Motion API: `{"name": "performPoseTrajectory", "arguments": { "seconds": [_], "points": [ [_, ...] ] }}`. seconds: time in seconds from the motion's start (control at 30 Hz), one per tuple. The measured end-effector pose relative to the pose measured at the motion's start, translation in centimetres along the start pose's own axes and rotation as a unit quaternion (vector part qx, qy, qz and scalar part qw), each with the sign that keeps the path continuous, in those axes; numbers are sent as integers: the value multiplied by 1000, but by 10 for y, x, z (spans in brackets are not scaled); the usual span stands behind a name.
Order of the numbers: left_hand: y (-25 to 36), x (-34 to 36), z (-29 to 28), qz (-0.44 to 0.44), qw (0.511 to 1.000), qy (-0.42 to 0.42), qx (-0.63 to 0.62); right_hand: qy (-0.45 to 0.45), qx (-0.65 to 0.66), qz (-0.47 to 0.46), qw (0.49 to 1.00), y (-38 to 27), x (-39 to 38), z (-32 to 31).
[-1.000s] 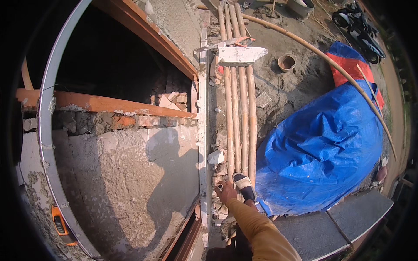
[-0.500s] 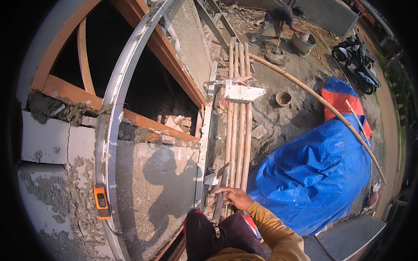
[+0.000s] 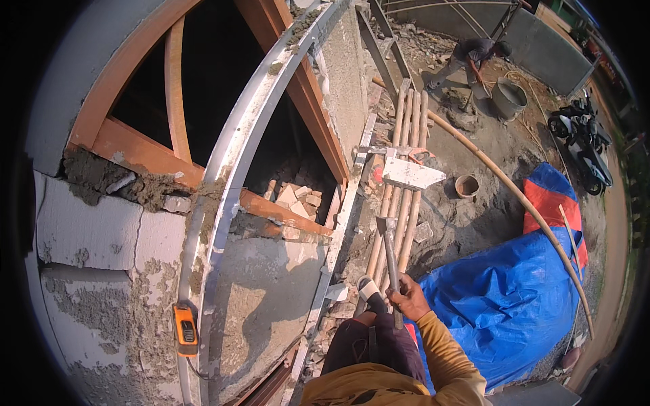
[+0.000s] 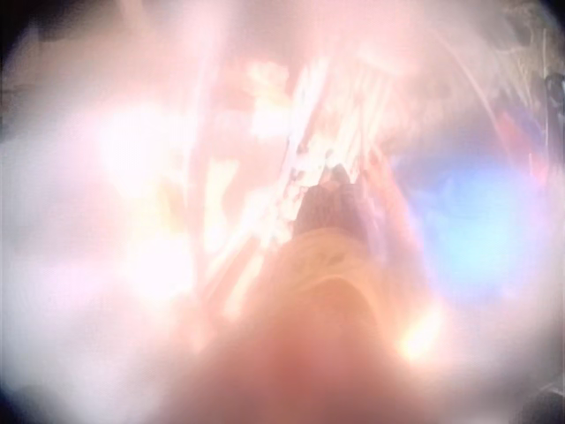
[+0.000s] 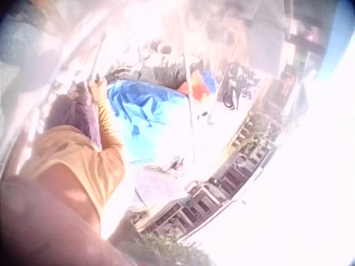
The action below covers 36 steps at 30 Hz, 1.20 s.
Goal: The person applies cement mortar to a wall using a trowel and bucket, smoothing the surface around a window frame. The person repeatedly scoops mortar, applies it to the wall, and levels it with the trowel.
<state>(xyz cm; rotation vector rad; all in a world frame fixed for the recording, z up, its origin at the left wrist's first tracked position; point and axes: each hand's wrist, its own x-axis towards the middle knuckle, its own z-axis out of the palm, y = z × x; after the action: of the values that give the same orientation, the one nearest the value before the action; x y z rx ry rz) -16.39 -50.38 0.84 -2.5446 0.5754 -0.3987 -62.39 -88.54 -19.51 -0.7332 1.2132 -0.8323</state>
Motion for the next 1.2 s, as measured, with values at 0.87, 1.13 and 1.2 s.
{"name": "performPoseTrajectory", "arguments": {
  "seconds": [0.87, 1.13, 1.2],
  "points": [
    [841, 4, 246, 426, 756, -264, -421, 391, -278, 114, 870, 283, 260, -263],
    [1241, -32, 211, 381, 672, -369, -517, 454, -319, 221, 802, 426, 196, -325],
    [1275, -37, 213, 366, 674, -404, -498, 461, -324, 242, 790, 452, 182, -327]
  ]
}}
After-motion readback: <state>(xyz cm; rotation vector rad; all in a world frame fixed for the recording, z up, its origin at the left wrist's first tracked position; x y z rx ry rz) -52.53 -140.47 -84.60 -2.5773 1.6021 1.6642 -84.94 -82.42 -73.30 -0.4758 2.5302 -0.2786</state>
